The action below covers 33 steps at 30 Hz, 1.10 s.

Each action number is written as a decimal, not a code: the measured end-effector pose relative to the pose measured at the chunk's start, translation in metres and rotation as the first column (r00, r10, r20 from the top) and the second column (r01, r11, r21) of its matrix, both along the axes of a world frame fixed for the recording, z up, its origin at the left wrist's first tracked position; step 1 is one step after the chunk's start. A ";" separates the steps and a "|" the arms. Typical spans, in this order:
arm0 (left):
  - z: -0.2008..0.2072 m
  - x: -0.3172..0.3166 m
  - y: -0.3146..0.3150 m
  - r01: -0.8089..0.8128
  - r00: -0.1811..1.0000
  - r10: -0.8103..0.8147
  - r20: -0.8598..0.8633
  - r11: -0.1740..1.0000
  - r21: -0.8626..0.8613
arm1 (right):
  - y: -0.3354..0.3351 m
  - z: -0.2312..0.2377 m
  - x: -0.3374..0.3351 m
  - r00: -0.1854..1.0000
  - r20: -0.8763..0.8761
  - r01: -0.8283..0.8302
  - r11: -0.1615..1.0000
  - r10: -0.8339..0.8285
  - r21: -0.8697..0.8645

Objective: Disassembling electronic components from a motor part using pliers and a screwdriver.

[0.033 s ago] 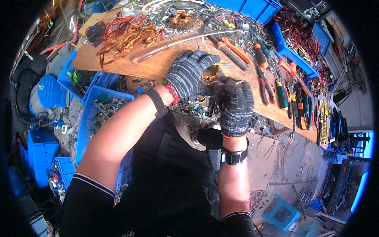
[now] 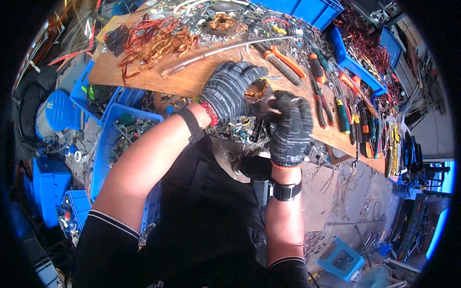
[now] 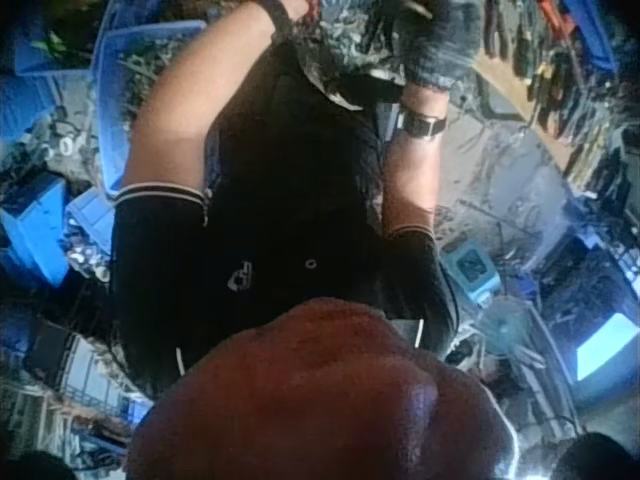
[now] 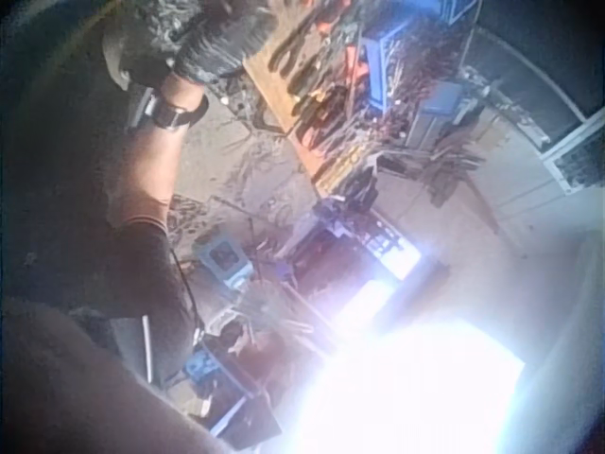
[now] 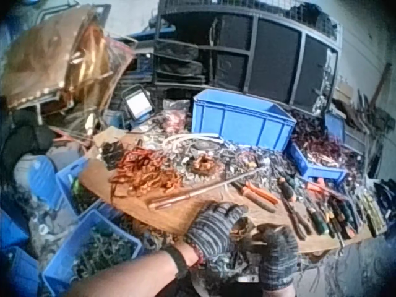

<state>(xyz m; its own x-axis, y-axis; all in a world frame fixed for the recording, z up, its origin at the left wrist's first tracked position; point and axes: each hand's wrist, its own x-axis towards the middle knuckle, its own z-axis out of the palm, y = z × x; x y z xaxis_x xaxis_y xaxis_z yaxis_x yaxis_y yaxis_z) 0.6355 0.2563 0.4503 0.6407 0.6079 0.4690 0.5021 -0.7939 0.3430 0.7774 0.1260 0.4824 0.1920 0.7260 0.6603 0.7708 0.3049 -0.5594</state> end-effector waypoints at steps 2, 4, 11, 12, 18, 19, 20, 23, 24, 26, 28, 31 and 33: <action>-0.003 -0.001 0.004 -0.010 1.000 0.011 -0.014 0.999 0.040 | 0.004 0.008 0.009 0.976 -0.192 -0.108 0.994 0.103 -0.019; 0.004 -0.004 0.000 0.007 1.000 -0.008 0.027 1.000 0.017 | 0.008 0.042 0.001 0.348 -0.911 -0.457 0.888 0.221 0.041; 0.026 -0.007 -0.001 0.112 0.992 -0.116 -0.051 0.991 -0.072 | 0.076 0.015 0.026 0.955 -0.149 -0.265 0.963 0.257 -0.038; 0.023 -0.003 0.001 0.056 0.997 -0.058 -0.060 0.998 -0.025 | 0.083 0.021 0.022 0.973 0.146 -0.184 0.983 0.179 0.020; 0.018 0.000 0.008 0.050 0.997 -0.055 -0.045 0.992 -0.117 | 0.117 0.026 0.025 0.904 0.422 -0.105 0.992 0.066 0.071; 0.020 0.001 0.007 0.057 0.997 -0.064 -0.052 0.991 -0.124 | 0.113 0.024 0.030 0.950 0.241 -0.188 0.980 0.199 -0.069; 0.021 0.001 0.006 0.061 0.995 -0.069 -0.073 0.993 -0.106 | 0.108 0.024 0.034 0.961 0.030 -0.265 0.948 0.274 -0.176; 0.017 0.000 0.006 0.060 0.995 -0.065 -0.080 0.996 -0.059 | 0.110 0.036 0.035 0.906 0.125 -0.390 0.912 0.405 -0.128; 0.013 0.000 0.008 0.058 0.998 -0.060 -0.031 0.997 -0.053 | 0.110 0.043 0.037 0.868 0.311 -0.382 0.921 0.387 -0.082; 0.007 0.001 0.008 0.053 0.998 -0.053 0.033 0.999 -0.008 | 0.106 0.053 0.036 0.831 0.364 -0.422 0.903 0.421 -0.079; 0.013 0.000 0.009 0.094 0.995 -0.095 -0.005 0.990 -0.107 | 0.094 0.059 0.040 0.872 0.114 -0.460 0.877 0.476 -0.141; 0.009 -0.001 0.008 0.101 0.994 -0.098 0.045 0.990 -0.093 | 0.080 0.063 0.040 0.637 -0.633 -0.584 0.811 0.440 -0.023; 0.000 -0.002 0.009 0.089 0.990 -0.090 0.107 0.996 0.017 | 0.061 0.065 0.042 0.770 -0.494 -0.440 0.897 0.404 0.048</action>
<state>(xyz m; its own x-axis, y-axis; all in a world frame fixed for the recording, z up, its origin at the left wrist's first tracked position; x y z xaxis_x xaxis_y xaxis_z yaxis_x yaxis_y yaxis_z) 0.6338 0.2650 0.4503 0.6379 0.5441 0.5450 0.3893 -0.8385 0.3814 0.8191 0.1868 0.5471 0.1336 0.8480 0.5129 0.2004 0.4837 -0.8520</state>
